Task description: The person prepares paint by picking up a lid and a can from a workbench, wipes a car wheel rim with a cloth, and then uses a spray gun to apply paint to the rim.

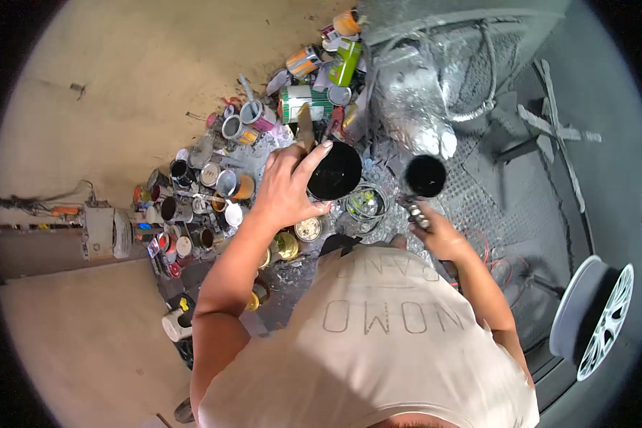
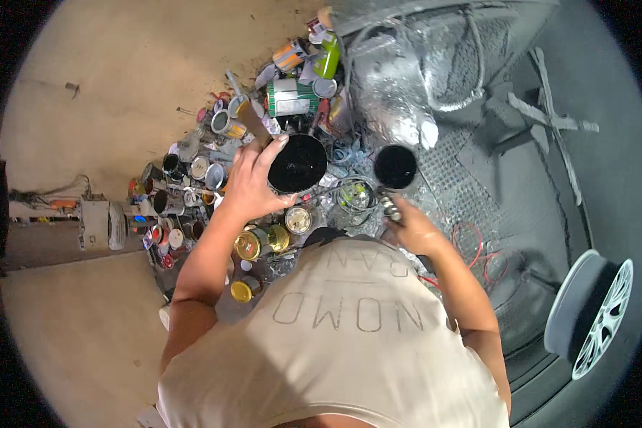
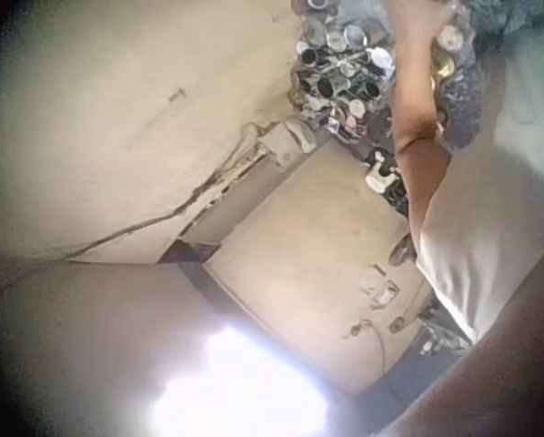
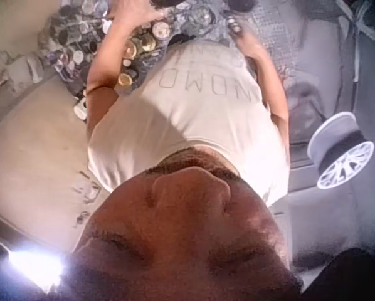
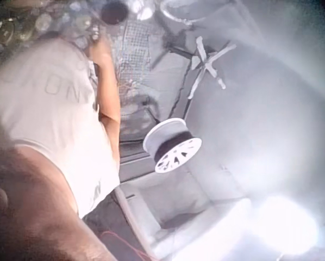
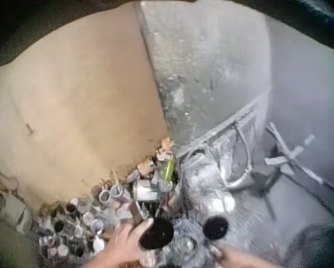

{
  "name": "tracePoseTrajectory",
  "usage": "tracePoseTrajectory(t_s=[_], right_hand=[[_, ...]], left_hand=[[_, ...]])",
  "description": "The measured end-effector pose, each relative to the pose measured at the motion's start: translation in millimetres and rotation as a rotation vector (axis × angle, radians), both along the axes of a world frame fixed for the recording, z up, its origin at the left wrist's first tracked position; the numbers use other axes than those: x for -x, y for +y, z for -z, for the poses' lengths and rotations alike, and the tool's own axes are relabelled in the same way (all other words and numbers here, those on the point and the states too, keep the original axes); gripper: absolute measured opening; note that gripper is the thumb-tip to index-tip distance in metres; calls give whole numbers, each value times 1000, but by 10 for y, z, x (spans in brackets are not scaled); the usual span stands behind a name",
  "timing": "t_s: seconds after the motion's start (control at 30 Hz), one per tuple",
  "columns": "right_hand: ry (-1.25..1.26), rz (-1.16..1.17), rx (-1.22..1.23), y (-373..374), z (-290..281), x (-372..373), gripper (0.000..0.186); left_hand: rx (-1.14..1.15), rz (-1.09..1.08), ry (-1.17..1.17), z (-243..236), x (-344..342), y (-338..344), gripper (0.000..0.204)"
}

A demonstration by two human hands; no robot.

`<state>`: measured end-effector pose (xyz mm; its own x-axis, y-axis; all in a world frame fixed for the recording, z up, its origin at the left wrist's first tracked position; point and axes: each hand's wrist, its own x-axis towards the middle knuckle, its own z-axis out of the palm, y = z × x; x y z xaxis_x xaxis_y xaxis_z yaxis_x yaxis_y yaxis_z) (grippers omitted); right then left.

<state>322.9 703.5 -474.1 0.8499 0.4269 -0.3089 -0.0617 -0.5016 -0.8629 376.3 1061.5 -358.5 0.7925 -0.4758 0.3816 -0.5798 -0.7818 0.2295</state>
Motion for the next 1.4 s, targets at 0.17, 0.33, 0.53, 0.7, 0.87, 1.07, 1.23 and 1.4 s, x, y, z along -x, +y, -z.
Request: tracePoseTrajectory(t_s=[0.17,0.33,0.53,0.7,0.87,1.07,1.23,1.4], right_hand=[[-106,-132,158,190,391,10,68],[-89,-190,134,280,418,-13,71],[-96,-264,94,456,510,-62,73],[-111,-281,19,719,544,-157,76],[-23,-335,25,1002,379,-278,78],[18,-339,-16,1363,535,-386,63],[79,-302,-141,1654,858,-475,55],[93,-257,-119,1831,1068,-467,51]], left_hand=[[-183,102,98,-262,-47,-461,118],[-398,135,182,-409,-59,-763,116],[-632,150,226,-524,-72,-800,108],[-719,173,191,-602,-118,-647,105],[-777,153,118,-718,-183,-351,106],[-534,53,206,-577,-242,187,112],[-70,-242,282,317,-47,727,115],[457,-464,412,1453,309,822,101]])
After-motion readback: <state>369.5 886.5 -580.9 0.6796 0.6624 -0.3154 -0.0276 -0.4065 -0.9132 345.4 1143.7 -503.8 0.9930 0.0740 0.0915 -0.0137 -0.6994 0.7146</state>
